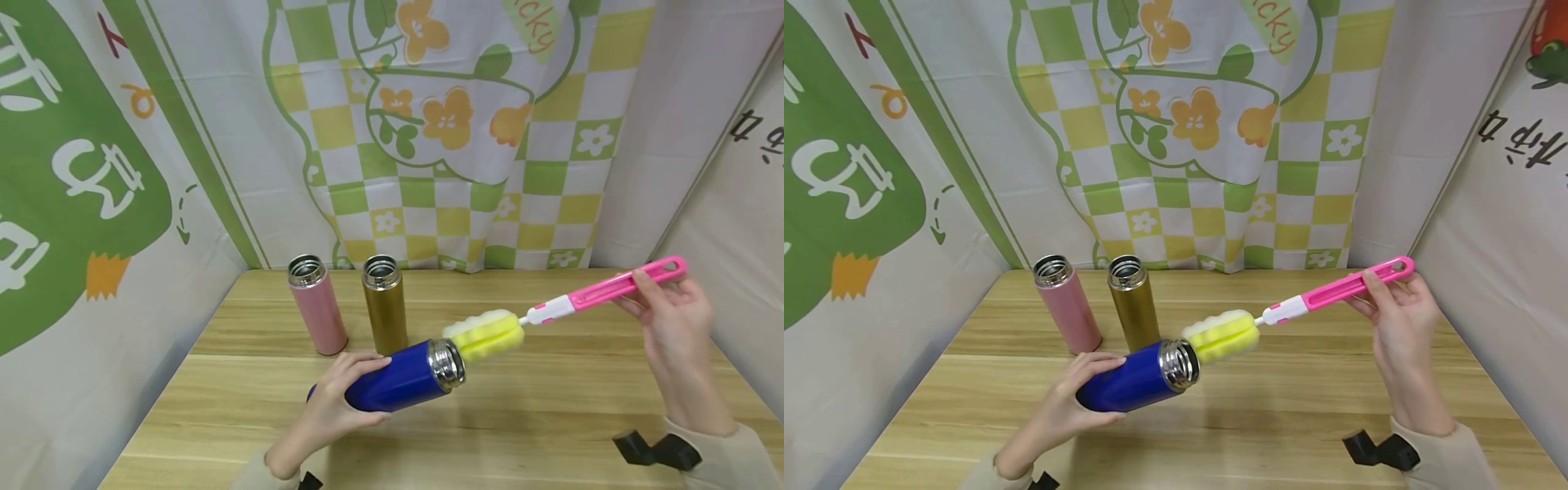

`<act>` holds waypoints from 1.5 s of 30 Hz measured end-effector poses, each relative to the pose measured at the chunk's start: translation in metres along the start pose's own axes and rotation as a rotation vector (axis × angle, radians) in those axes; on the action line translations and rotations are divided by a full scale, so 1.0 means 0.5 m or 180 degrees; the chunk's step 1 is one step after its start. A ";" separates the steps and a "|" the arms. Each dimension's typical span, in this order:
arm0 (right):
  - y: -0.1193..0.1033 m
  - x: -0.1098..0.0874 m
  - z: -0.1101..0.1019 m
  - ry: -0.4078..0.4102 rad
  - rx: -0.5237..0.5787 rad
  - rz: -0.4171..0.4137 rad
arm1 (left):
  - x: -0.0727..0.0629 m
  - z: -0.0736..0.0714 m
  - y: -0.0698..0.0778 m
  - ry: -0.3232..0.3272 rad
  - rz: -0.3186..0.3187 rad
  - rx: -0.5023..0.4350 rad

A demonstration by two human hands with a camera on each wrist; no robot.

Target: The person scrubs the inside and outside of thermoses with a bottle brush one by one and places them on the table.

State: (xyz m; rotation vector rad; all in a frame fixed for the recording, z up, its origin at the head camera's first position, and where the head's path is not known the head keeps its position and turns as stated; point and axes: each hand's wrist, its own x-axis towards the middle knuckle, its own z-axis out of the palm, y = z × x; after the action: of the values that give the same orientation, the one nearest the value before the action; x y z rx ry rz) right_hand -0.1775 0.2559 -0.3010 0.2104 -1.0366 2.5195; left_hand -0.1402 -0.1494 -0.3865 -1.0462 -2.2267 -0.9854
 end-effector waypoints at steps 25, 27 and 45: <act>0.018 -0.001 0.017 0.0146 0.0311 -0.0102 | 0.011 0.025 0.003 -0.0168 -0.0265 0.0309; 0.018 -0.001 0.016 0.0147 0.0346 -0.0078 | 0.011 0.027 0.002 -0.0179 -0.0293 0.0310; 0.006 -0.004 0.004 0.0089 0.0294 0.0135 | 0.018 0.033 0.000 -0.0166 -0.0620 0.0322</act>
State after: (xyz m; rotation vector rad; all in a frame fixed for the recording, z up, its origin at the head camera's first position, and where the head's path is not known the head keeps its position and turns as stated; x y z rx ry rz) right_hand -0.1772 0.2520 -0.3021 0.1809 -0.9240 2.6036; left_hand -0.1475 -0.1324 -0.3906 -0.8319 -2.4301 -0.9229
